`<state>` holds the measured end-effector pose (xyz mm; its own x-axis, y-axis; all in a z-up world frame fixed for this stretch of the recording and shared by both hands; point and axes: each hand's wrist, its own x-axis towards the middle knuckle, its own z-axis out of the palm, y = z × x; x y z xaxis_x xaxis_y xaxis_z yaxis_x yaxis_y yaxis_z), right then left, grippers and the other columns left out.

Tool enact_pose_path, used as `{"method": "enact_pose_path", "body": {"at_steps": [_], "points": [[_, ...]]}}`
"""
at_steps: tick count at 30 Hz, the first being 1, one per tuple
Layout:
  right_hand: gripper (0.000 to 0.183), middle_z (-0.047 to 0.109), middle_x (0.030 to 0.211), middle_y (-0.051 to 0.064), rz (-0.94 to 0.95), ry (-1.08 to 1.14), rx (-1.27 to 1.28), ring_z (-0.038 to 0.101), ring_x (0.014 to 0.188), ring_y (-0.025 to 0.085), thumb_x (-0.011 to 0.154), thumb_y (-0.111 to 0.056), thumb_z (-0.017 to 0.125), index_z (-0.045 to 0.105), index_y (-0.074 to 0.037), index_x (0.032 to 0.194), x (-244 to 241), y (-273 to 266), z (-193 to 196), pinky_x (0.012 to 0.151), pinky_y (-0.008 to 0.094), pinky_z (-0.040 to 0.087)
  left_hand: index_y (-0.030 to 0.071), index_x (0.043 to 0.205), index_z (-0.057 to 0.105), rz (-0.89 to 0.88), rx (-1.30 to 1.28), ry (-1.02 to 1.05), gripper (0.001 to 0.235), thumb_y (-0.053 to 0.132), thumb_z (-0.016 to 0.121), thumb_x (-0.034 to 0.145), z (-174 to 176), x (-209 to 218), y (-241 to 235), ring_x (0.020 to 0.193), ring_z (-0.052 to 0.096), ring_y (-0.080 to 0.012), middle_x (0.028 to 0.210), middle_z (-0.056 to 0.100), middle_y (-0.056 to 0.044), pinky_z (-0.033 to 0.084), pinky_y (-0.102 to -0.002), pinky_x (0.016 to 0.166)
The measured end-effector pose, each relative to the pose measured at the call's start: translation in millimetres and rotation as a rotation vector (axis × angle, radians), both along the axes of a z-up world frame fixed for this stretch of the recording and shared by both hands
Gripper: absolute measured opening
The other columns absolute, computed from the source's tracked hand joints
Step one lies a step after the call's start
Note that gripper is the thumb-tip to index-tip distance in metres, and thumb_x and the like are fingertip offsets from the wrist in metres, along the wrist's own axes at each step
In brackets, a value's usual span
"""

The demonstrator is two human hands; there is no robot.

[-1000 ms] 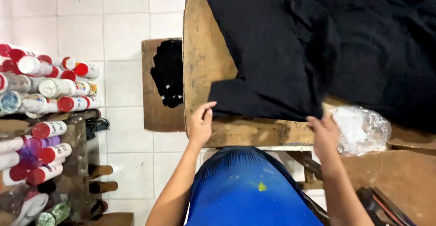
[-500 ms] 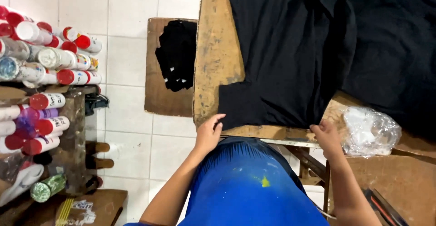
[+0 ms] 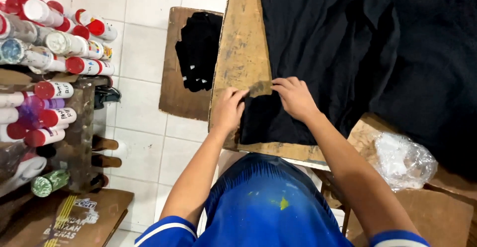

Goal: Positioning a black shirt on a table, placing a small logo label on the sleeve, and ironing it to adhere the logo.

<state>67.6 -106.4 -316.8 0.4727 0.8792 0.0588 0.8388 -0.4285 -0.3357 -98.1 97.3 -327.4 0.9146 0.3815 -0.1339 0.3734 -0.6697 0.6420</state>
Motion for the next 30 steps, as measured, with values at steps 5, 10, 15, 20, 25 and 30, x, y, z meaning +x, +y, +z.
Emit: {"method": "enact_pose_path", "body": {"at_steps": [5,10,15,20,25,30], "points": [[0.020,0.059,0.114,-0.006,0.210,-0.112,-0.213,0.052,0.117,0.018,0.094,-0.021,0.062,0.071,-0.026,0.111,28,18,-3,0.092,0.033,0.043,0.024,0.107,0.078,-0.112,-0.028,0.044,0.022,0.017,0.071,0.088,-15,9,3,0.113,0.061,-0.0271,0.108,0.064,0.000,0.054,-0.041,0.096],[0.019,0.046,0.110,-0.004,0.207,-0.164,-0.227,0.045,0.117,0.021,0.091,-0.040,0.068,0.067,-0.026,0.102,50,8,-20,0.091,0.034,0.039,0.025,0.106,0.076,0.017,0.069,-0.181,0.025,0.011,0.068,0.087,-11,-14,-9,0.098,0.067,-0.0226,0.098,0.064,0.002,0.058,-0.036,0.083],[0.016,0.055,0.116,-0.002,0.297,-0.144,-0.100,0.047,0.118,0.021,0.088,-0.036,0.068,0.065,-0.022,0.096,50,14,-20,0.090,0.035,0.037,0.024,0.110,0.080,0.182,-0.089,-0.212,0.028,0.010,0.067,0.089,7,-3,-14,0.084,0.071,-0.0266,0.086,0.068,-0.002,0.058,-0.036,0.073],[0.012,0.058,0.098,-0.004,0.287,-0.070,-0.073,0.050,0.110,0.018,0.092,-0.032,0.063,0.062,-0.022,0.098,51,12,-50,0.088,0.032,0.037,0.023,0.109,0.083,0.452,-0.309,-0.157,0.031,0.010,0.062,0.090,19,12,-25,0.085,0.074,-0.0279,0.090,0.079,-0.007,0.059,-0.036,0.073],[0.017,0.059,0.091,-0.005,0.209,-0.056,-0.097,0.052,0.105,0.016,0.096,-0.039,0.057,0.061,-0.023,0.100,49,17,-56,0.086,0.032,0.038,0.012,0.123,0.073,0.642,-0.421,-0.009,0.038,0.018,0.075,0.086,-10,24,-31,0.084,0.073,-0.0234,0.093,0.076,-0.011,0.059,-0.037,0.079],[0.018,0.055,0.098,-0.004,0.118,-0.194,-0.097,0.051,0.106,0.019,0.093,-0.036,0.064,0.059,-0.023,0.104,38,18,-45,0.085,0.035,0.039,0.014,0.121,0.072,0.652,-0.313,0.028,0.032,0.016,0.070,0.089,0,28,-25,0.084,0.074,-0.0278,0.093,0.076,-0.011,0.058,-0.041,0.076]]}}
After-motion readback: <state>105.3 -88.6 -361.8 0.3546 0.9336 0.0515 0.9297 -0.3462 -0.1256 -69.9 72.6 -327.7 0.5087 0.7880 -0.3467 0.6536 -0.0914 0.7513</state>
